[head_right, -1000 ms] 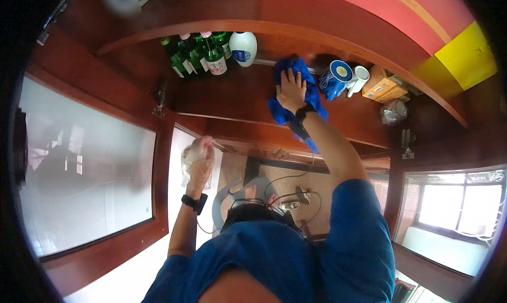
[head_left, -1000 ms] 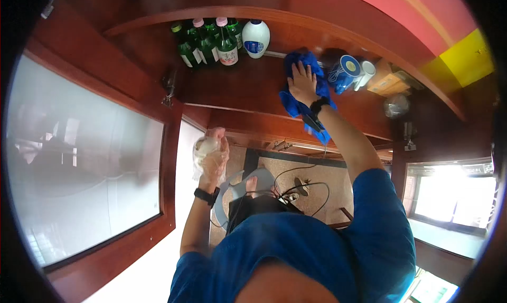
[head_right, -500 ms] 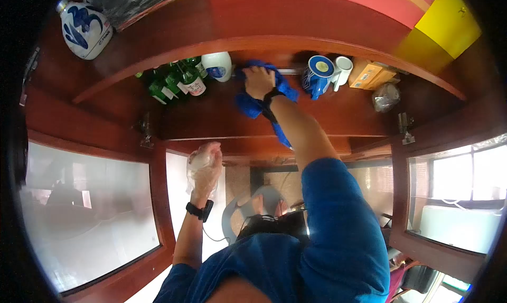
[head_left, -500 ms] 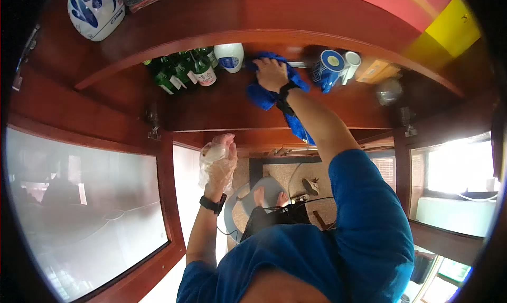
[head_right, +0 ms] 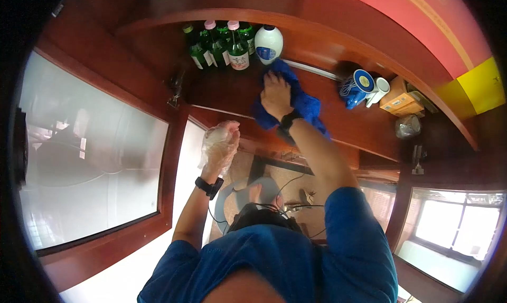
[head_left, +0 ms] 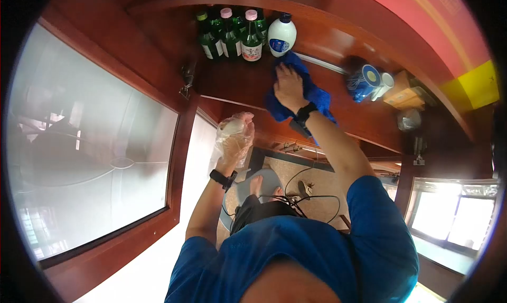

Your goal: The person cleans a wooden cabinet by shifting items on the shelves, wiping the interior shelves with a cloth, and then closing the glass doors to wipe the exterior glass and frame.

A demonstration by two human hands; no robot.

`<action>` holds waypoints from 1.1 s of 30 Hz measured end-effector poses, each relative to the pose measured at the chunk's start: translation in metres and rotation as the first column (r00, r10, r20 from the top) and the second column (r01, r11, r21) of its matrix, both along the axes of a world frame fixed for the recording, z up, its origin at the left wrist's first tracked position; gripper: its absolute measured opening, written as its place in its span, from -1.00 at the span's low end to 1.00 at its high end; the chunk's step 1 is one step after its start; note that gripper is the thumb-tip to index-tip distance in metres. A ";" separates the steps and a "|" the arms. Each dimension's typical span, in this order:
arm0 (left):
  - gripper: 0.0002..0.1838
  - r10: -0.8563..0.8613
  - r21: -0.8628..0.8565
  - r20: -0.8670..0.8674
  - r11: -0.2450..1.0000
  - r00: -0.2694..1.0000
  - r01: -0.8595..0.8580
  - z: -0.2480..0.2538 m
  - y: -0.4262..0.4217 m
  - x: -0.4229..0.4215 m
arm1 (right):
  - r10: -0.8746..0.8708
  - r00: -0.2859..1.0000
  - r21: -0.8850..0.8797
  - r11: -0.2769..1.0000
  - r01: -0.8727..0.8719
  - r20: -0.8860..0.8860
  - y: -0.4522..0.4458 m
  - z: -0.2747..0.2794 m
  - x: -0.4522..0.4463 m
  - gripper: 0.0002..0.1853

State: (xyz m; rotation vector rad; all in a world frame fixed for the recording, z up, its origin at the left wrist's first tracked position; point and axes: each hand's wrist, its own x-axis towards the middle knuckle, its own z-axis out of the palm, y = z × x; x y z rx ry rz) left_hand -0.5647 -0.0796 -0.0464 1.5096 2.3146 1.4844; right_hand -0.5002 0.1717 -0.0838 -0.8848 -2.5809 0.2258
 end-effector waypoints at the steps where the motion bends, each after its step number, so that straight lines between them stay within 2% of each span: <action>1: -0.81 -0.004 -0.009 0.024 1.000 1.000 0.005 0.001 -0.002 0.005 | 0.041 0.999 0.036 0.999 -0.040 -0.024 -0.017 -0.002 -0.008 -0.39; 4: -0.80 0.006 -0.059 0.001 0.998 1.000 -0.005 -0.018 -0.021 -0.002 | 0.172 0.985 0.025 0.985 -0.171 -0.024 -0.058 -0.001 -0.026 -0.37; 6: -0.80 0.044 -0.118 -0.097 0.992 0.994 -0.055 -0.026 -0.035 -0.005 | 0.233 0.972 0.041 0.972 -0.232 -0.036 -0.074 -0.001 -0.043 -0.37; 7: -0.81 0.075 -0.131 -0.023 0.988 0.997 -0.077 -0.027 -0.041 -0.006 | 0.306 0.951 0.017 0.952 -0.305 -0.045 -0.078 -0.002 -0.054 -0.39; 9: -0.82 0.105 -0.138 -0.076 0.984 0.992 -0.115 -0.033 -0.051 -0.010 | 0.415 0.906 0.017 0.910 -0.415 -0.078 -0.082 -0.003 -0.079 -0.40; 11: -0.82 0.132 -0.150 -0.132 0.977 0.982 -0.151 -0.036 -0.062 -0.012 | 0.432 0.895 0.029 0.902 -0.431 -0.110 -0.085 -0.007 -0.116 -0.39; 13: -0.82 0.152 -0.199 -0.067 0.966 0.986 -0.163 -0.037 -0.073 -0.012 | 0.445 0.884 0.036 0.895 -0.445 -0.144 -0.091 -0.007 -0.148 -0.38; 15: -0.82 0.171 -0.212 -0.071 0.960 0.983 -0.182 -0.039 -0.084 -0.012 | 0.409 0.912 -0.027 0.912 -0.410 -0.046 -0.097 -0.001 -0.169 -0.37; 18: -0.82 0.200 -0.196 -0.058 0.958 0.978 -0.208 -0.035 -0.097 -0.011 | 0.384 0.923 -0.048 0.922 -0.384 -0.004 -0.102 0.002 -0.187 -0.39; 20: -0.82 0.208 -0.168 -0.048 0.963 0.977 -0.213 -0.037 -0.101 -0.008 | 0.396 0.915 -0.033 0.916 -0.399 -0.072 -0.105 -0.002 -0.183 -0.41; 22: -0.81 0.194 -0.253 -0.022 0.948 0.981 -0.193 -0.044 -0.100 -0.012 | 0.403 0.903 -0.006 0.913 -0.408 -0.152 -0.103 -0.001 -0.180 -0.43; 24: -0.82 0.155 -0.206 -0.038 0.965 0.987 -0.160 -0.047 -0.093 -0.013 | 0.537 0.844 -0.029 0.843 -0.537 -0.012 -0.105 -0.002 -0.166 -0.43; 26: -0.83 0.111 -0.167 -0.039 0.979 0.993 -0.116 -0.043 -0.084 -0.009 | 0.568 0.820 -0.045 0.820 -0.571 -0.063 -0.117 0.000 -0.148 -0.42; 28: -0.84 0.094 -0.181 -0.179 0.975 0.979 -0.126 -0.030 -0.073 -0.009 | 0.603 0.789 -0.050 0.790 -0.611 -0.116 -0.121 0.006 -0.133 -0.41; 29: -0.85 0.101 -0.186 0.001 0.978 0.995 -0.099 -0.019 -0.069 -0.006 | 0.608 0.786 -0.059 0.786 -0.616 -0.110 -0.121 0.008 -0.127 -0.39; 30: -0.85 0.097 -0.191 -0.001 0.977 0.995 -0.096 -0.013 -0.069 -0.007 | 0.612 0.784 -0.069 0.782 -0.619 -0.104 -0.121 0.009 -0.121 -0.37; 32: -0.85 0.097 -0.217 0.103 0.973 0.990 -0.073 -0.008 -0.068 -0.008 | 0.609 0.787 -0.079 0.784 -0.616 -0.100 -0.112 0.008 -0.094 -0.36; 33: -0.83 0.079 -0.218 0.014 0.973 0.997 -0.074 -0.024 -0.070 -0.015 | 0.612 0.786 -0.086 0.782 -0.618 -0.091 -0.105 0.006 -0.075 -0.34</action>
